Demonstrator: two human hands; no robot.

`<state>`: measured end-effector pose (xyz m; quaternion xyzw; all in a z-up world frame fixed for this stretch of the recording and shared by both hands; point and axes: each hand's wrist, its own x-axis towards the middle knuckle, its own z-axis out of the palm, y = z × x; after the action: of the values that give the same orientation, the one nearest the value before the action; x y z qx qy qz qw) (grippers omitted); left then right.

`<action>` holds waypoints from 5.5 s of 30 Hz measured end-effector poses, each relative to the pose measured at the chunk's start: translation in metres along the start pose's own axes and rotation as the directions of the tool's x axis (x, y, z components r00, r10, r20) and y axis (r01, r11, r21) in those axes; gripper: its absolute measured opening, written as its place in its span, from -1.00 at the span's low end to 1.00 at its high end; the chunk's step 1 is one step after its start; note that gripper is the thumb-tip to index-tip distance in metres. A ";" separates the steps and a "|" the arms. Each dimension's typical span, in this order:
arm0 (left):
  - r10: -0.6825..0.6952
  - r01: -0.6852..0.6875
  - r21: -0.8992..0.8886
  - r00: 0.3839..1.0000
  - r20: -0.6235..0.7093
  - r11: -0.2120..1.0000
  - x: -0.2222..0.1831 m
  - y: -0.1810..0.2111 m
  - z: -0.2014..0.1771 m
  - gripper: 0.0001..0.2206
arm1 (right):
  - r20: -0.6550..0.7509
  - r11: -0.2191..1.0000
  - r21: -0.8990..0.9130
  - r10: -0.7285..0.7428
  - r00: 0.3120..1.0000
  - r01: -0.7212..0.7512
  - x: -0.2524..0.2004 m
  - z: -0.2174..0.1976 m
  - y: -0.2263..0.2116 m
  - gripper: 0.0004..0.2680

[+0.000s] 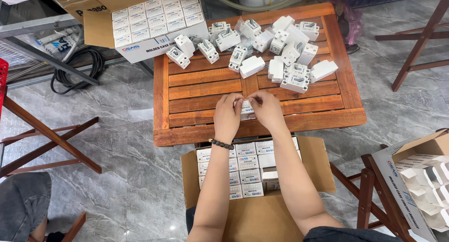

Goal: The person handles several circuit breakers by picking them up from a table, turning them over, and placing them into cardboard dividers in a box.

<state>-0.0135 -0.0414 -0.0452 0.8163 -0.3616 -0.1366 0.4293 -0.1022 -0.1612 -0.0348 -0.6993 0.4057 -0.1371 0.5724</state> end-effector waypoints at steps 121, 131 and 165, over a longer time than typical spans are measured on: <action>-0.007 0.048 0.393 0.994 -0.105 0.918 0.138 -0.080 -0.079 -0.58 | 0.129 0.717 -0.455 -0.533 0.836 0.527 -0.054 -0.062 -0.020 -0.22; -0.135 0.138 0.679 0.989 -0.058 0.721 0.184 -0.175 -0.108 -0.18 | 0.201 0.843 -0.379 -0.329 0.923 0.383 -0.123 -0.050 0.016 -0.42; -0.069 0.066 0.084 0.997 0.034 0.994 0.024 -0.030 -0.108 -0.47 | 0.412 0.639 -0.347 -0.554 0.724 0.686 -0.125 -0.067 -0.084 -0.67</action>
<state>0.0751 0.0179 -0.0031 0.8426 -0.3469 -0.1510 0.3833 -0.1912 -0.1153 0.0963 -0.9257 0.0776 -0.1270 0.3479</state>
